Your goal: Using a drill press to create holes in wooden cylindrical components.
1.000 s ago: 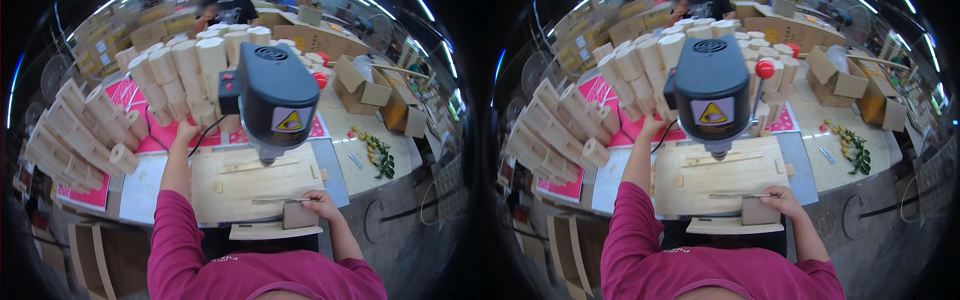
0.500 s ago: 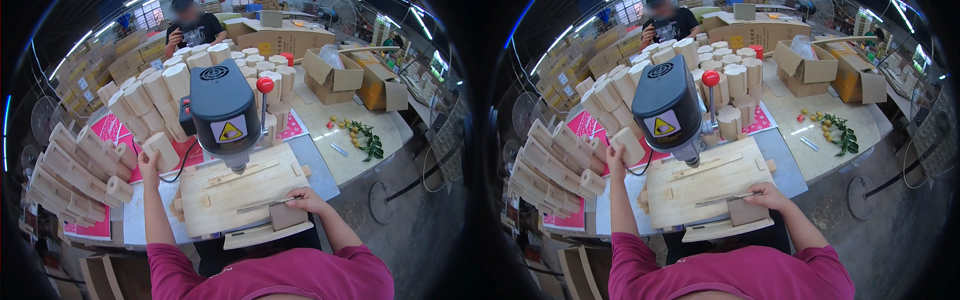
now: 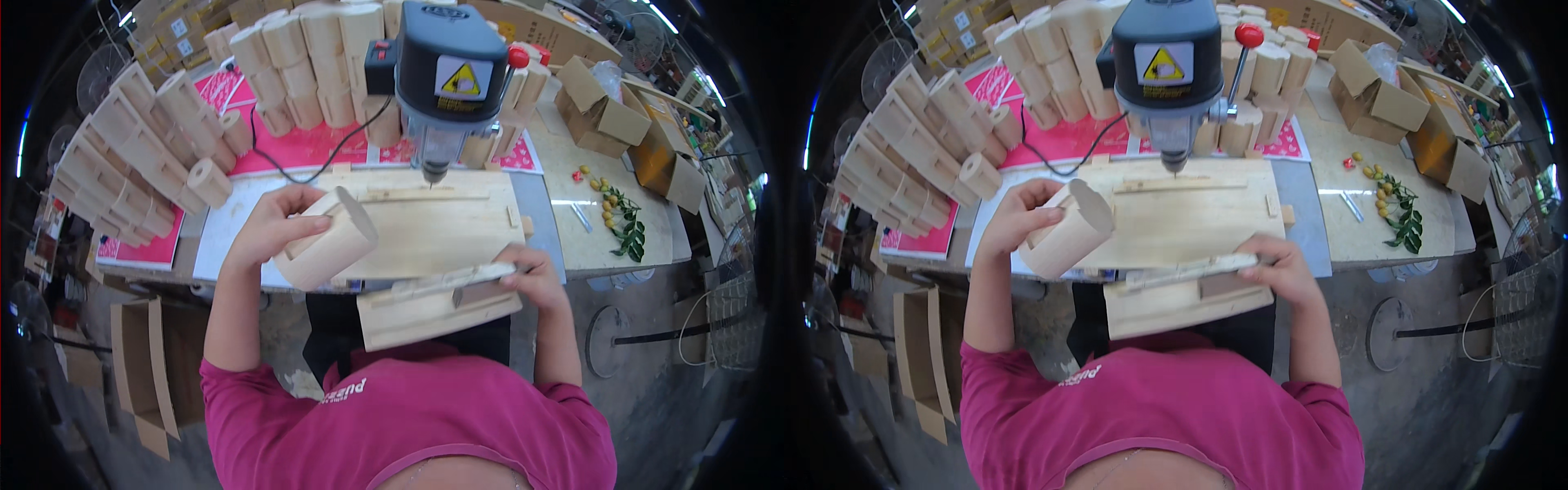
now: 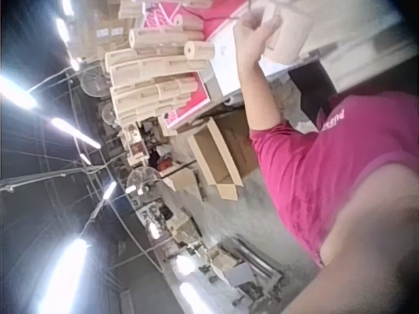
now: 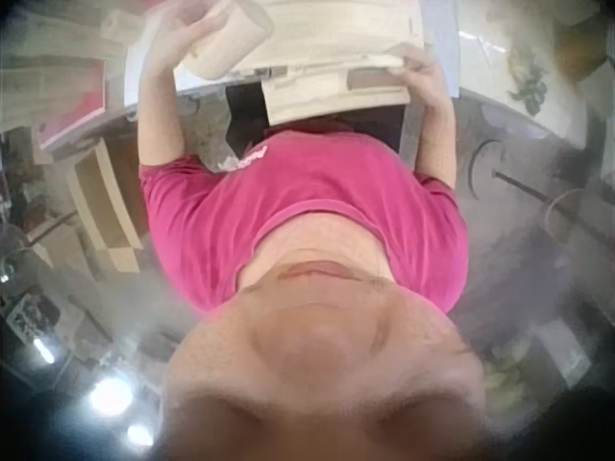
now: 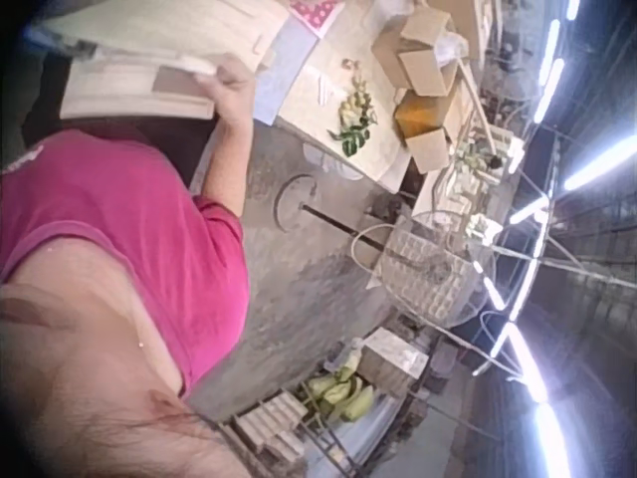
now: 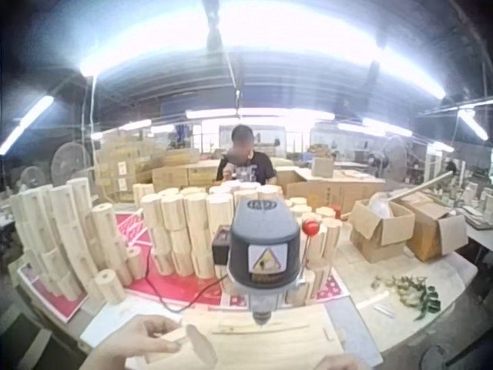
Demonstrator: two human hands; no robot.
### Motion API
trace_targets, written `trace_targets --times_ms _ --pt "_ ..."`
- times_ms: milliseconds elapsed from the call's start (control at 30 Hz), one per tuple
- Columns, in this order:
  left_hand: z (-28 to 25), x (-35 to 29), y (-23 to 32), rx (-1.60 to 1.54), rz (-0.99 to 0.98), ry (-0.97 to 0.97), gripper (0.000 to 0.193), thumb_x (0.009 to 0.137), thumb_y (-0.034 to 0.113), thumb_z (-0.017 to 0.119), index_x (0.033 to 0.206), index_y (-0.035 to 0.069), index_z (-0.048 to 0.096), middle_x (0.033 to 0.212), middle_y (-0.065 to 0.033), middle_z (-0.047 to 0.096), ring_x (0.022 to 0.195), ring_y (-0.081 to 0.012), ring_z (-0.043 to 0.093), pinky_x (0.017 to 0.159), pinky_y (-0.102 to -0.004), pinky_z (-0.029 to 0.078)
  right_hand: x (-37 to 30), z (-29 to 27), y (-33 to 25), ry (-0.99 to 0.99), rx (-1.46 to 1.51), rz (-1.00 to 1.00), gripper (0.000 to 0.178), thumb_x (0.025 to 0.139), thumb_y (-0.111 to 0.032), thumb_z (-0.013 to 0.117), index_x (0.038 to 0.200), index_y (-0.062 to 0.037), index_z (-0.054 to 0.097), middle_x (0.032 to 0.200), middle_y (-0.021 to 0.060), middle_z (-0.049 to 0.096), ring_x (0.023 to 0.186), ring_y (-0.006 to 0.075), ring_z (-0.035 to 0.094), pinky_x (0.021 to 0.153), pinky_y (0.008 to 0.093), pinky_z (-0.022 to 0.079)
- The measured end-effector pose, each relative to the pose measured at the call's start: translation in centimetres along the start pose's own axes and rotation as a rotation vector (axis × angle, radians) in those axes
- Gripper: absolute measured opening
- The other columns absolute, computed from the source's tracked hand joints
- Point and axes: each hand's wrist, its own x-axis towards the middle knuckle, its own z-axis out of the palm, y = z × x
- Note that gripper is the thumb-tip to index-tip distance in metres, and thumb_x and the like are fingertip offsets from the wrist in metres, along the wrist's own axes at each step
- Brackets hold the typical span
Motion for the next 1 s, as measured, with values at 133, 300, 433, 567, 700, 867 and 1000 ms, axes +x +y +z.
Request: trace_targets --times_ms 133,300,433,567,700,867,1000 --pt "1.1 0.0 -0.7 0.148 -0.016 -0.199 0.039 0.07 0.021 0.075 0.095 -0.004 0.061 0.087 -0.0079 0.064 0.076 -0.0101 0.059 0.068 -0.0238 0.046 1.1 -0.5 -0.1 0.131 -0.026 -0.007 0.02 0.068 -0.003 0.07 0.087 -0.0007 0.065 0.086 0.0038 0.062 0.084 0.0127 0.056 0.077 0.0255 0.042" --pt "3.8 1.9 -3.5 0.15 -0.125 -0.287 0.042 0.067 0.023 0.078 0.093 -0.006 0.062 0.08 -0.0084 0.064 0.071 -0.0109 0.059 0.065 -0.0224 0.046 2.5 -0.3 3.0 0.211 -0.02 0.06 0.021 0.069 -0.006 0.071 0.088 -0.0012 0.065 0.087 0.0036 0.061 0.086 0.0123 0.054 0.079 0.025 0.041" --pt "3.7 3.4 -6.1 0.238 -0.166 -0.283 0.039 0.066 0.024 0.079 0.089 -0.005 0.065 0.081 -0.0084 0.066 0.073 -0.0111 0.059 0.066 -0.0233 0.045 2.8 -1.1 4.3 0.136 0.006 0.022 0.021 0.07 -0.007 0.071 0.09 -0.0018 0.064 0.088 0.0025 0.06 0.086 0.0127 0.054 0.08 0.0251 0.04" --pt "3.2 5.1 -6.8 0.165 -0.188 -0.379 0.04 0.065 0.024 0.079 0.091 -0.004 0.066 0.082 -0.008 0.066 0.075 -0.0119 0.059 0.07 -0.0235 0.045 3.1 -1.1 3.9 0.108 -0.038 -0.006 0.022 0.071 -0.011 0.07 0.089 -0.0015 0.063 0.086 0.0014 0.058 0.083 0.0117 0.052 0.077 0.0247 0.039" --pt "3.6 6.0 -6.8 0.148 -0.169 -0.443 0.042 0.064 0.024 0.079 0.094 -0.003 0.066 0.083 -0.0084 0.066 0.077 -0.0129 0.06 0.073 -0.0234 0.044 3.6 -1.6 4.1 0.106 -0.047 0.001 0.023 0.07 -0.012 0.07 0.089 -0.0012 0.063 0.086 0.0017 0.058 0.084 0.0119 0.052 0.078 0.0248 0.039" --pt "3.8 6.4 -7.0 0.163 -0.15 -0.442 0.042 0.065 0.025 0.079 0.094 -0.002 0.067 0.084 -0.0083 0.066 0.079 -0.0136 0.06 0.076 -0.0249 0.044 4.2 -2.3 4.2 0.072 -0.038 0.009 0.021 0.07 -0.007 0.07 0.09 -0.0025 0.064 0.088 0.0021 0.06 0.086 0.013 0.054 0.08 0.0259 0.041" --pt "4.0 6.8 -6.3 0.24 -0.138 -0.47 0.04 0.066 0.024 0.078 0.094 -0.002 0.067 0.084 -0.0075 0.067 0.078 -0.0125 0.06 0.075 -0.0246 0.045 4.5 -2.6 4.4 0.071 -0.018 0.001 0.02 0.07 -0.007 0.07 0.089 -0.0023 0.065 0.088 0.002 0.06 0.086 0.0131 0.054 0.08 0.0258 0.041"
